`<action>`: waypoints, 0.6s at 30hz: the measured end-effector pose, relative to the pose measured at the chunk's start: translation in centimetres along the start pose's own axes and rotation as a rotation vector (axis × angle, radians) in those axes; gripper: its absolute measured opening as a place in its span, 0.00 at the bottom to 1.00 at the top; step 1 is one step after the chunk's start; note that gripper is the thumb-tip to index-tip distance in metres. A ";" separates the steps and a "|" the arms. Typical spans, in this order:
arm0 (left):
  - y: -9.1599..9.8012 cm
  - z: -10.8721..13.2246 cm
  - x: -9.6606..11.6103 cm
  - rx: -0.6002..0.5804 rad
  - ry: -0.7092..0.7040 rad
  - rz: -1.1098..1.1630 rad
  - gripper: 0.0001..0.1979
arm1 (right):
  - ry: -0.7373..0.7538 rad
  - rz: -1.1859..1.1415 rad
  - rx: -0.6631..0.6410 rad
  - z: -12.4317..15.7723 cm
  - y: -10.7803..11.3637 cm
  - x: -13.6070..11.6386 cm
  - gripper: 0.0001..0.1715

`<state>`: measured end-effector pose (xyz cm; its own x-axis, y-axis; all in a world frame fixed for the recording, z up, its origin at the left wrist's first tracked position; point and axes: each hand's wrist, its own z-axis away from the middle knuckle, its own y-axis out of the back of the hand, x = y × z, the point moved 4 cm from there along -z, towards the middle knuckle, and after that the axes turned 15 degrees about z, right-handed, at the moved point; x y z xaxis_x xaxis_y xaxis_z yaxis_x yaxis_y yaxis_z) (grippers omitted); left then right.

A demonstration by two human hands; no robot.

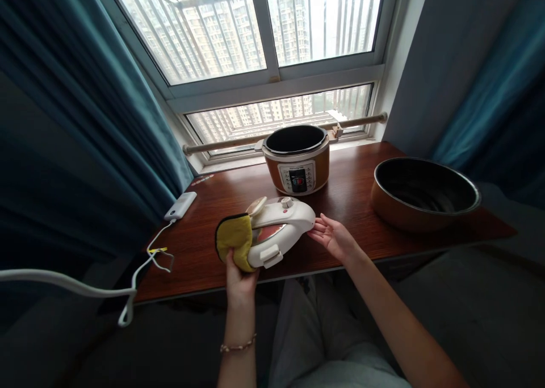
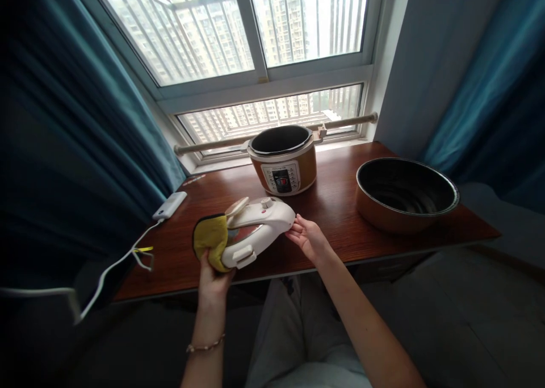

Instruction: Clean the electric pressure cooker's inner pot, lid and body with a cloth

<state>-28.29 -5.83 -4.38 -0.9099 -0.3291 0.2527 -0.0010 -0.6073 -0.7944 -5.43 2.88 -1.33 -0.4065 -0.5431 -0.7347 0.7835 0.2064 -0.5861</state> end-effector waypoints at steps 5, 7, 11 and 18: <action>2.6 1.1 -1.7 -0.055 -0.056 -0.046 0.17 | 0.040 0.041 0.078 -0.9 3.2 2.1 0.02; 3.9 1.5 -2.3 -0.043 -0.062 -0.121 0.16 | 0.067 0.052 0.103 -1.2 4.0 2.5 0.03; 6.4 1.9 -2.2 0.047 -0.112 -0.280 0.12 | 0.086 0.069 0.143 -2.0 4.8 3.2 0.05; 7.9 3.2 -1.5 0.068 -0.073 -0.572 0.08 | 0.154 0.077 0.268 -3.1 5.6 4.4 0.09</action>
<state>-25.60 -12.43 -9.23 -0.7415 0.0174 0.6707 -0.4552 -0.7474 -0.4839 -4.25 4.12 -8.94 -0.3913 -0.4006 -0.8285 0.9024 0.0095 -0.4308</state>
